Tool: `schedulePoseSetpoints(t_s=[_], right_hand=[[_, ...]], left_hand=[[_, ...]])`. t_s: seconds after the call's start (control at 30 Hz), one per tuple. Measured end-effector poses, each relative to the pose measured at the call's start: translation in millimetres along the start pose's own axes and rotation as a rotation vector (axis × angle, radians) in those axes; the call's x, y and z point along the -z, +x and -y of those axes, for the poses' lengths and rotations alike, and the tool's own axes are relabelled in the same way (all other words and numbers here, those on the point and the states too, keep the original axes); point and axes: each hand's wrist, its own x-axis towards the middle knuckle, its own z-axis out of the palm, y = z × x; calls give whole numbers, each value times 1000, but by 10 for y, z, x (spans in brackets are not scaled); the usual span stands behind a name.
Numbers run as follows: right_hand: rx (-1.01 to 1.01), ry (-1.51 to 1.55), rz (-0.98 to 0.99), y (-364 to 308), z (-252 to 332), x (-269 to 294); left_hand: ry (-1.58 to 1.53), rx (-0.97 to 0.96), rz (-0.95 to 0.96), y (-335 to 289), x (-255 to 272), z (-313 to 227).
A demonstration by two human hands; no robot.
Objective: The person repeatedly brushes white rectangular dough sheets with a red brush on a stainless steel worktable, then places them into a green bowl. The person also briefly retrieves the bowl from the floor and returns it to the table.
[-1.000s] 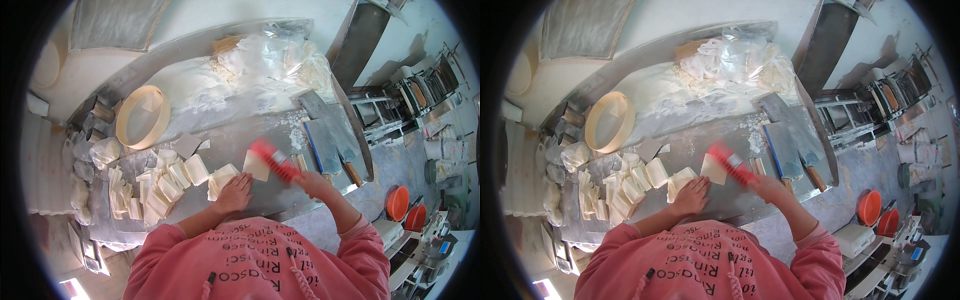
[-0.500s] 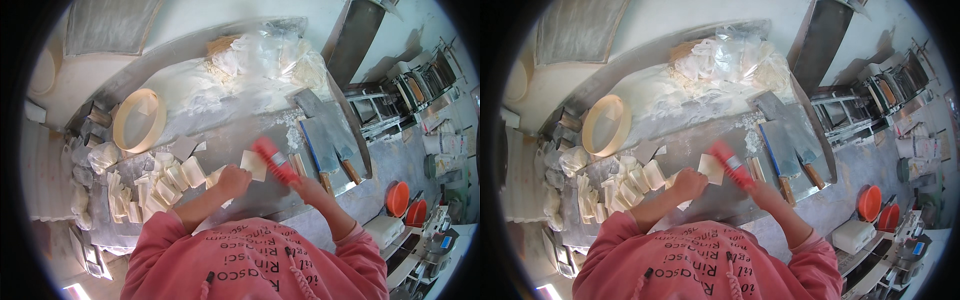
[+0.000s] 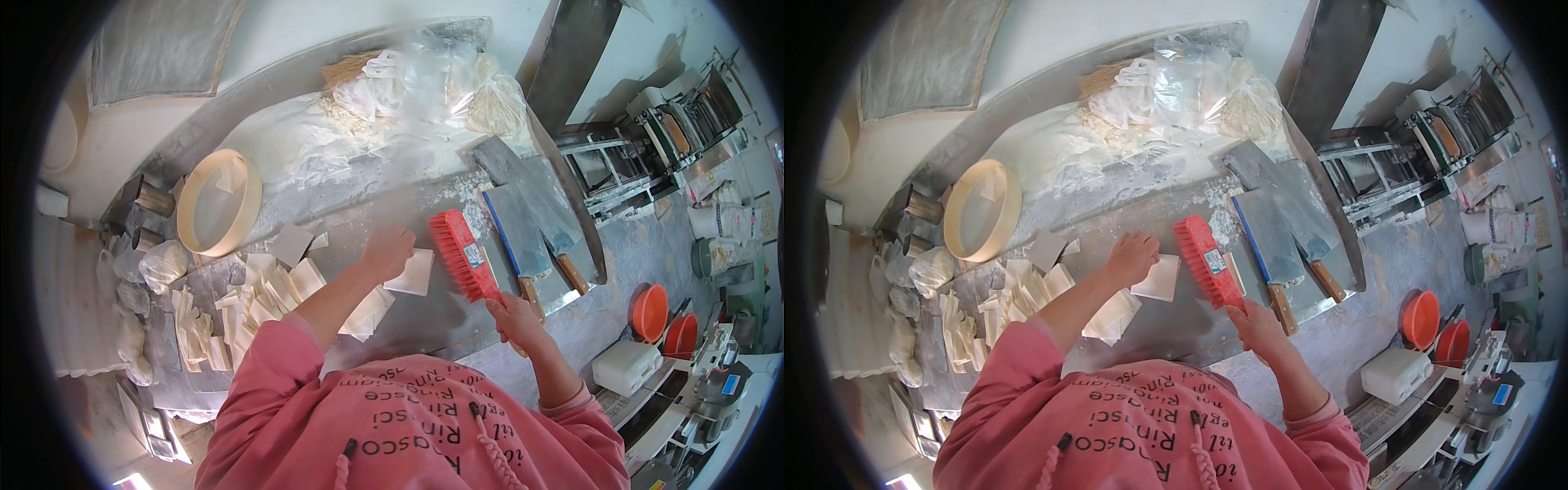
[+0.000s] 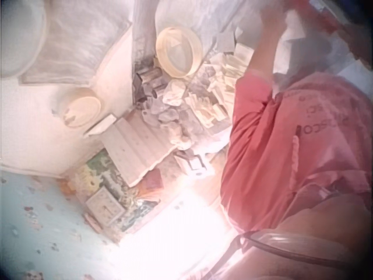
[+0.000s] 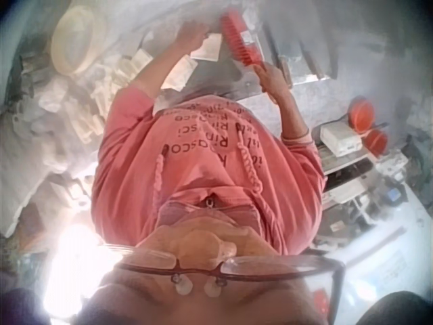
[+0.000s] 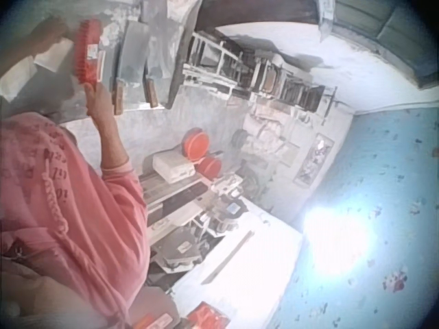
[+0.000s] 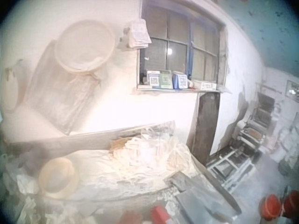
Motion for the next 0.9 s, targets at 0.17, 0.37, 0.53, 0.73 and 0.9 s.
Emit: schedulePoseSetpoints(t_s=[0.17, 0.37, 0.53, 0.73, 0.9], right_hand=[[-5, 44, -33, -14, 94, 112], [60, -45, 12, -8, 230, 68], [285, -252, 169, 105, 260, -413], [412, -574, 439, 81, 456, -724], [224, -626, 44, 154, 415, -550]], left_hand=[[5, -150, 8, -155, 300, -88], [59, -468, -232, -789, 311, -166], [147, -255, -171, -1531, 113, -133], [249, -72, -131, -1956, -82, -199], [273, 21, -137, -2008, -156, -290]])
